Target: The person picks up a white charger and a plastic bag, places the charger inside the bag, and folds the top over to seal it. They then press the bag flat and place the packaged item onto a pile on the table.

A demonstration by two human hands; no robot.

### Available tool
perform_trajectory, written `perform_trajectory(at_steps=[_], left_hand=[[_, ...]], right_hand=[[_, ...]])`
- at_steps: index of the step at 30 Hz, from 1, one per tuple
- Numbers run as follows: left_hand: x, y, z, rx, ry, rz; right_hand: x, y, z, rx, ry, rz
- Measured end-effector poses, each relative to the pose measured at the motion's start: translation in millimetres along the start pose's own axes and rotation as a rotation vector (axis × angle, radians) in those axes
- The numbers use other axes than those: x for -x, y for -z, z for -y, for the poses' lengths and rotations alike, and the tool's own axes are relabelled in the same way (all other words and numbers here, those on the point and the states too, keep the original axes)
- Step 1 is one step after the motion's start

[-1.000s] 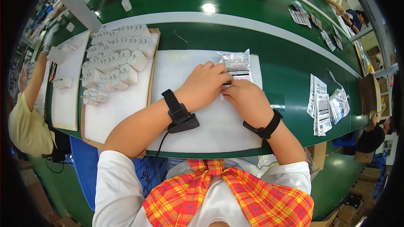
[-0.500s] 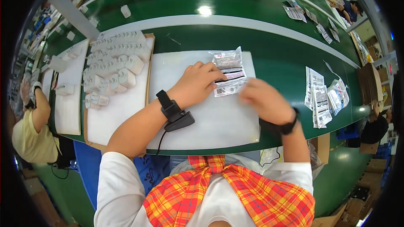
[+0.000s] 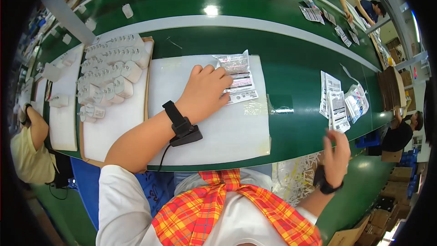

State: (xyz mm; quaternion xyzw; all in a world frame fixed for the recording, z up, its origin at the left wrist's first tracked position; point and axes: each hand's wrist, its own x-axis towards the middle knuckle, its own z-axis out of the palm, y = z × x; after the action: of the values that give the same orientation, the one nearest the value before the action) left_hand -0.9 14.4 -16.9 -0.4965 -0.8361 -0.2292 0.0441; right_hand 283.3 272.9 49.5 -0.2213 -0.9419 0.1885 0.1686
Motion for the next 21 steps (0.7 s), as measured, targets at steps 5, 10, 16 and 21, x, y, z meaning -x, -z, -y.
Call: perform_trajectory(at_steps=[5, 10, 16, 21], left_hand=[[14.3, 10.2, 2.5, -0.164, 0.006, -0.069], [8.3, 12.6, -1.9, -0.159, 0.007, -0.045], [10.5, 12.4, 1.2, -0.098, 0.037, 0.028], [10.9, 10.8, 7.6, -0.062, 0.049, 0.001]], right_hand=[[-109.3, -102.0, 112.1, -0.178, 0.204, 0.329], [-178.0, -132.7, 85.9, 0.099, 0.248, 0.492], [-192.8, -147.7, 100.5, -0.215, 0.721, 0.276], [-235.3, -150.3, 120.5, 0.012, 0.547, 0.554]])
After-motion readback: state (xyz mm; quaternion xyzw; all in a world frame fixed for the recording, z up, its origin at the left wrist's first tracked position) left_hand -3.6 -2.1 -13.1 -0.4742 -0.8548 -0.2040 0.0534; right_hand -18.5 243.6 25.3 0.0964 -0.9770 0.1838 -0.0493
